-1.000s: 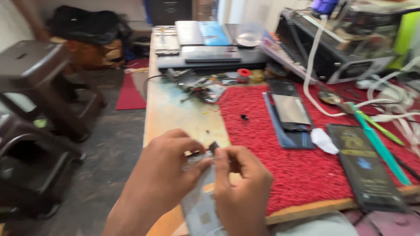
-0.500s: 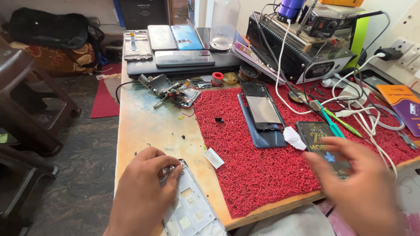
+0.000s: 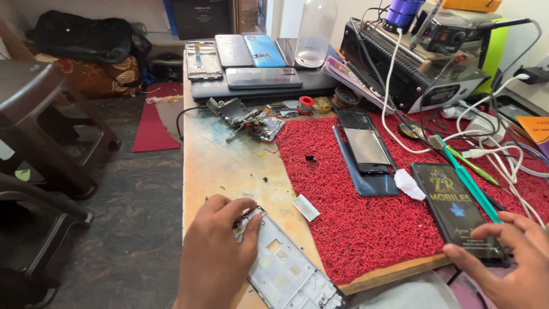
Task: The person manipulates internal components of a mobile phone chassis using their hands and a small metal tool.
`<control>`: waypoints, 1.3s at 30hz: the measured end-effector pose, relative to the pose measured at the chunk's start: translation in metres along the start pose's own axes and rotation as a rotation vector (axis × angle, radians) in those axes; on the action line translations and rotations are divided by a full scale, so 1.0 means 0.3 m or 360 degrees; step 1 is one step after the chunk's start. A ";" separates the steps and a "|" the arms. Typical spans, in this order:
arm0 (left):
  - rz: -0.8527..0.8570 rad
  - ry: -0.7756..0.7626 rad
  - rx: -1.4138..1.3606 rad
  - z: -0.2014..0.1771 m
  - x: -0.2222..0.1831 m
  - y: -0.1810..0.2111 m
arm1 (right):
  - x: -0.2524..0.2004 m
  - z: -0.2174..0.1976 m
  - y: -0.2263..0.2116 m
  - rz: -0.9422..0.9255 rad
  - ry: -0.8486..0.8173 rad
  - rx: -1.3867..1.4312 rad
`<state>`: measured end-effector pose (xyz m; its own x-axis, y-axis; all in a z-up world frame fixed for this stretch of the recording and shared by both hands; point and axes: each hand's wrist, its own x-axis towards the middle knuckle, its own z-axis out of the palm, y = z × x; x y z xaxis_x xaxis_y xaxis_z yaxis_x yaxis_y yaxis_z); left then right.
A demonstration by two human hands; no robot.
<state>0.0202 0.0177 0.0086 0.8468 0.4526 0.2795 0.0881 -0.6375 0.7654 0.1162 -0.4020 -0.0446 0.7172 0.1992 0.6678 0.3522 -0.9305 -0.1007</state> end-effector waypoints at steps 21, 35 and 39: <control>0.0177 0.0062 -0.0062 0.004 -0.018 -0.035 | -0.119 0.318 0.406 0.0046 -0.0018 0.0458; 0.0077 0.0018 0.0048 -0.010 -0.011 -0.019 | 0.060 -0.036 -0.065 0.0364 -0.0407 -0.0094; 0.0077 0.0014 0.0033 -0.013 -0.010 -0.021 | 0.066 -0.023 -0.057 0.0349 -0.0378 -0.0060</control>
<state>0.0151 0.0227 0.0053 0.8457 0.4264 0.3208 0.0583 -0.6715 0.7387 0.1204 -0.3843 -0.0246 0.8952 0.0548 0.4422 0.1544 -0.9691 -0.1925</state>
